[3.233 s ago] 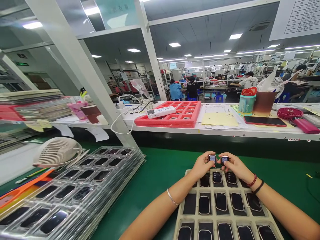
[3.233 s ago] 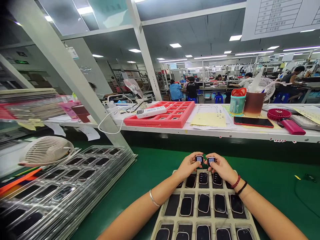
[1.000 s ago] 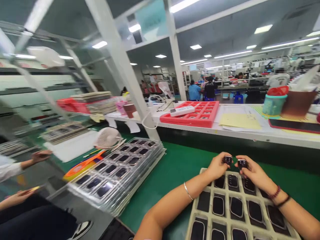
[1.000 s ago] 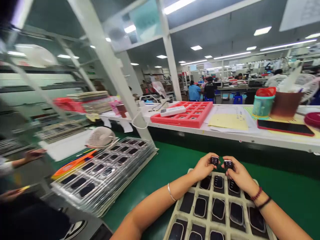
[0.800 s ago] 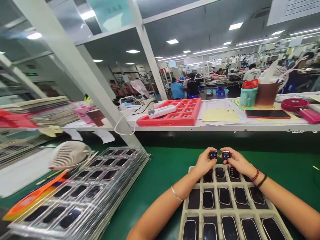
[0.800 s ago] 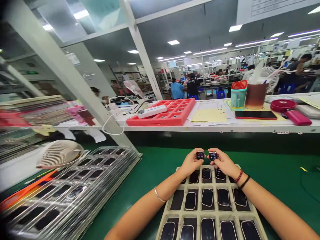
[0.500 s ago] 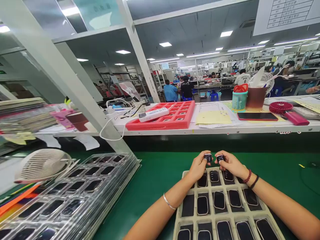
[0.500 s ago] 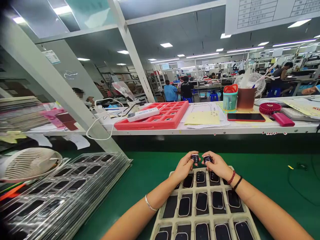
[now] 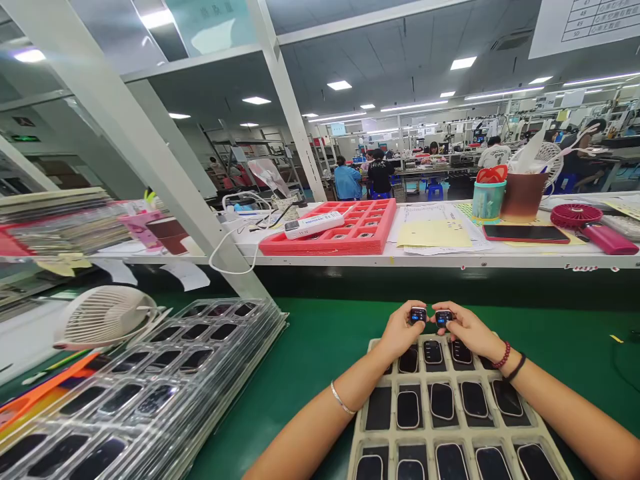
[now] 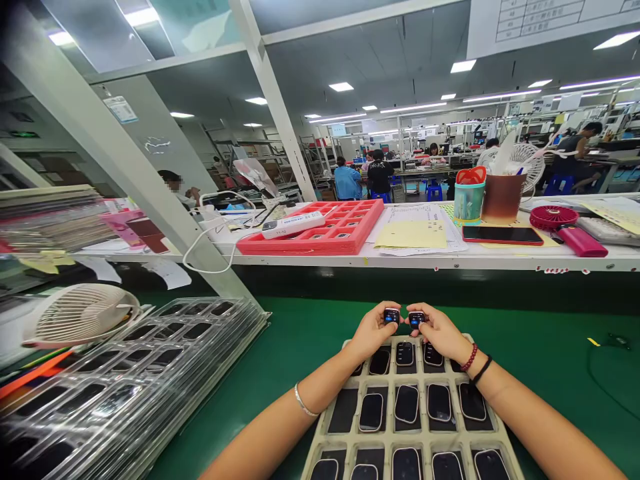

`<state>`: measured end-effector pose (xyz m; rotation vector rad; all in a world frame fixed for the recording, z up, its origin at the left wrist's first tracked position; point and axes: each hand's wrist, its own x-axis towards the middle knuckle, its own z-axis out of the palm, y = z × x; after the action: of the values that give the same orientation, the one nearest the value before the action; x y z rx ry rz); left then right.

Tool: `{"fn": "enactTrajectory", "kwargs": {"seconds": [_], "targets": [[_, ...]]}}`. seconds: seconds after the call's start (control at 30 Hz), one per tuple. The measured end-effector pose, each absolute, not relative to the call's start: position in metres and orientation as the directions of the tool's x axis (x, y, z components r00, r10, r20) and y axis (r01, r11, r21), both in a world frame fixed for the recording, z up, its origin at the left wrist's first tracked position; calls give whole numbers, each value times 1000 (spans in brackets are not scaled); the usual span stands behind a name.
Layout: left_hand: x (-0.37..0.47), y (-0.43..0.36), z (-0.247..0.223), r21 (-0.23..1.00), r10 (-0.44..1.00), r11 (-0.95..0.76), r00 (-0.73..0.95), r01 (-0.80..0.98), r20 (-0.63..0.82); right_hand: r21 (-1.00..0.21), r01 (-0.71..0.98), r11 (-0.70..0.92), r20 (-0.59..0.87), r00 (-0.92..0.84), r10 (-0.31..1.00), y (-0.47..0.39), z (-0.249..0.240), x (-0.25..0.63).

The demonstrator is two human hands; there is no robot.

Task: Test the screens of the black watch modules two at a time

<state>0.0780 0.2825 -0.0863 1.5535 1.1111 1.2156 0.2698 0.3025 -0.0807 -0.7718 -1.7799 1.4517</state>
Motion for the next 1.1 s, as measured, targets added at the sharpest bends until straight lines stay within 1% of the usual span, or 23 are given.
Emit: {"fn": "enactTrajectory", "kwargs": {"seconds": [0.27, 0.47, 0.67, 0.83, 1.0, 1.1], "targets": [[79, 281, -87, 961, 969, -232, 125, 149, 214, -981, 19, 195, 149, -573, 806, 301, -79, 270], [78, 281, -85, 969, 967, -228, 143, 98, 213, -981, 15, 191, 151, -557, 816, 303, -81, 270], [77, 282, -85, 983, 976, -176, 141, 58, 167, -995, 28, 101, 70, -535, 842, 304, -80, 271], [77, 282, -87, 980, 969, -195, 164, 32, 187, -986, 49, 157, 107, -537, 837, 302, -79, 270], [77, 281, -86, 984, 975, -169, 159, 55, 159, -994, 31, 106, 71, -551, 832, 305, -80, 271], [79, 281, -86, 981, 975, -182, 143, 67, 171, -989, 39, 144, 99, -547, 831, 304, -80, 271]]}}
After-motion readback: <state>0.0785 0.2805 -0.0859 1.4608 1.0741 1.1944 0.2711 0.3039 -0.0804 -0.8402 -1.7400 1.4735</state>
